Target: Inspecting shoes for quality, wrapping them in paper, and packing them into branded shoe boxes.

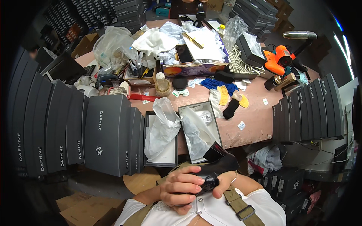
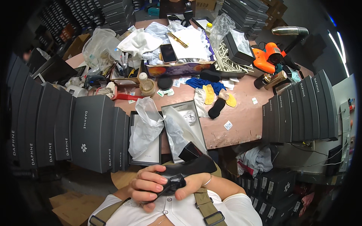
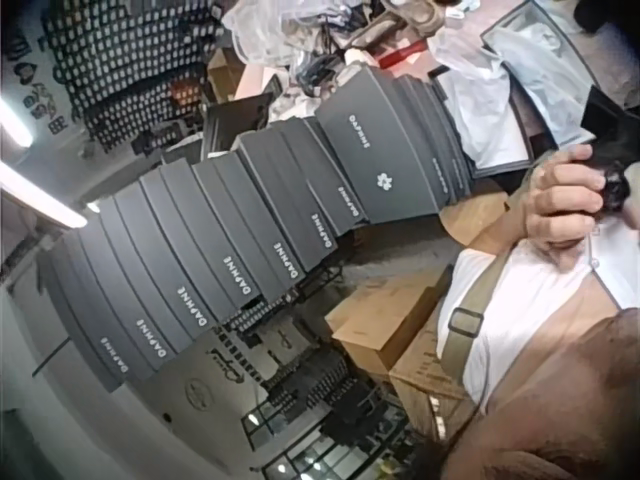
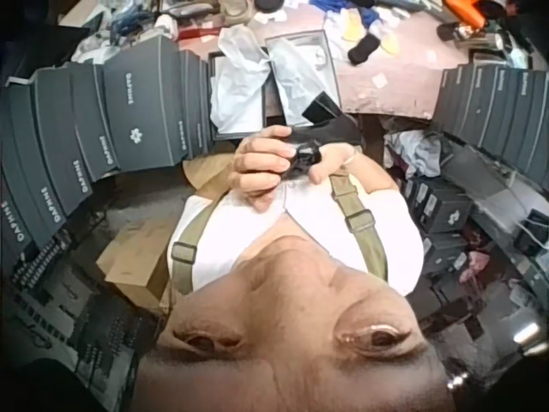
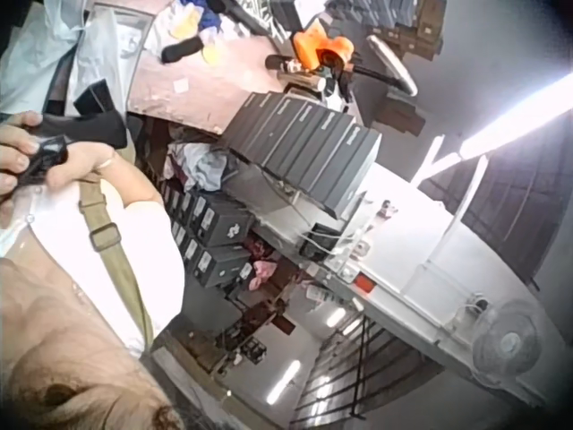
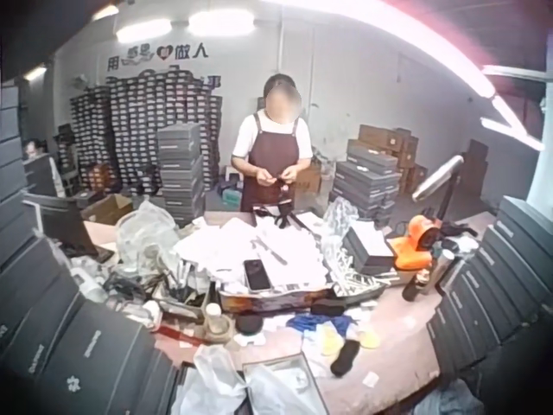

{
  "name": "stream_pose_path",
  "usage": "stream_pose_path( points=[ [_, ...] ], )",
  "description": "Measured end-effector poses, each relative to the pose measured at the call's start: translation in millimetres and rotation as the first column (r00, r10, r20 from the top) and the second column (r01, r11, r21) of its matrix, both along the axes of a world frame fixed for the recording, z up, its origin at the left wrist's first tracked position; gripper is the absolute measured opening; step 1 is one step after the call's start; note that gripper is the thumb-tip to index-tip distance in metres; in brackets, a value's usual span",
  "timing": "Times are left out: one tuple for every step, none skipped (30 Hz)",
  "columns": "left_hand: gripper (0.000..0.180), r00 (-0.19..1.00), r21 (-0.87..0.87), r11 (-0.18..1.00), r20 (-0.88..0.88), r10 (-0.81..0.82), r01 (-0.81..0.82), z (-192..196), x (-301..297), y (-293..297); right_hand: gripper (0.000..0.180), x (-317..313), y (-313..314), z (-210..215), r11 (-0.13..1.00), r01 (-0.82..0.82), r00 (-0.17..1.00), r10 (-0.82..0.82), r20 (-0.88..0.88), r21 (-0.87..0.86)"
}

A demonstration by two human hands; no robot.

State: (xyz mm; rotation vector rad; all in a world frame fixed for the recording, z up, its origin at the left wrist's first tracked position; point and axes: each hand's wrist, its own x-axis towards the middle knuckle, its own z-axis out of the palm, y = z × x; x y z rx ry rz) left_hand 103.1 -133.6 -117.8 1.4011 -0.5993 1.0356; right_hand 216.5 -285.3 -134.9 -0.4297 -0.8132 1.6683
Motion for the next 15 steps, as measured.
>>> stream_pose_path(
  points=[
    [0.023, 1.000, -0.003, 1.000, -0.022, -0.018, 0.018, -2.9, -0.2, 3.5, 0.059, -2.2, -4.7, -1.2, 0.994, 0.029, 0.998, -0.023, 0.053, -0.103],
    [0.025, 0.998, -0.007, 1.000, -0.056, -0.012, 0.012, -6.3, -1.2, 5.7, 0.057, -6.2, -10.0, -3.1, 0.977, 0.056, 0.995, -0.037, 0.095, -0.206],
    [0.026, 0.995, -0.096, 0.995, -0.101, -0.022, 0.012, -10.4, -2.2, 5.7, 0.056, -9.3, -13.6, -5.3, 0.949, 0.084, 0.990, -0.044, 0.134, -0.304],
    [0.028, 0.992, -0.176, 0.984, -0.123, -0.004, -0.018, -14.7, -2.8, 4.3, 0.056, -12.2, -6.6, -13.9, 0.937, 0.156, 0.966, -0.079, 0.245, -0.313],
    [0.029, 0.988, -0.250, 0.967, -0.151, 0.015, -0.053, -17.2, -6.1, 2.4, 0.057, -15.7, -0.6, -19.0, 0.923, 0.225, 0.930, -0.108, 0.351, -0.313],
    [0.031, 0.979, -0.280, 0.959, -0.206, -0.009, -0.050, -19.7, -6.8, 4.3, 0.061, -12.2, 2.4, -19.9, 0.940, 0.200, 0.929, -0.093, 0.357, -0.276],
    [0.032, 0.949, -0.243, 0.968, -0.314, -0.023, -0.057, -14.8, -10.3, 7.0, 0.065, -11.2, 3.7, -21.2, 0.956, 0.175, 0.927, -0.079, 0.366, -0.237],
    [0.033, 0.943, -0.192, 0.980, -0.332, -0.012, -0.055, -10.8, -7.6, 9.4, 0.069, -14.5, 5.6, -24.7, 0.954, 0.191, 0.958, -0.131, 0.254, -0.230],
    [0.034, 0.937, -0.141, 0.989, -0.348, -0.001, -0.051, -9.7, -5.3, 10.1, 0.074, -17.9, 5.8, -28.0, 0.952, 0.209, 0.974, -0.181, 0.139, -0.223],
    [0.034, 0.951, -0.166, 0.986, -0.308, -0.026, -0.027, -14.4, -7.4, 6.5, 0.075, -20.8, -0.2, -24.6, 0.953, 0.174, 0.983, -0.155, 0.093, -0.249],
    [0.035, 0.964, -0.187, 0.982, -0.262, -0.036, -0.014, -17.6, -9.0, 1.7, 0.075, -21.7, -4.9, -19.8, 0.955, 0.126, 0.992, -0.117, 0.051, -0.269],
    [0.036, 0.978, -0.292, 0.956, -0.201, -0.061, 0.000, -17.8, -8.7, -2.8, 0.081, -32.1, 8.2, -39.8, 0.968, 0.110, 0.994, -0.103, 0.044, -0.225],
    [0.035, 0.986, -0.268, 0.963, -0.160, -0.057, 0.012, -18.0, -8.7, -4.2, 0.084, -26.5, 6.9, -42.8, 0.993, 0.036, 0.996, -0.045, -0.078, -0.116],
    [0.034, 0.992, -0.239, 0.971, -0.117, -0.046, 0.016, -17.6, -10.0, -3.6, 0.087, -19.1, 13.9, -34.0, 0.999, -0.050, 0.979, 0.048, -0.198, -0.002],
    [0.033, 0.996, -0.210, 0.977, -0.071, -0.045, 0.029, -17.9, -9.6, -3.0, 0.086, -16.7, 24.5, -34.9, 0.984, -0.032, 0.988, 0.058, -0.143, 0.174]
  ],
)
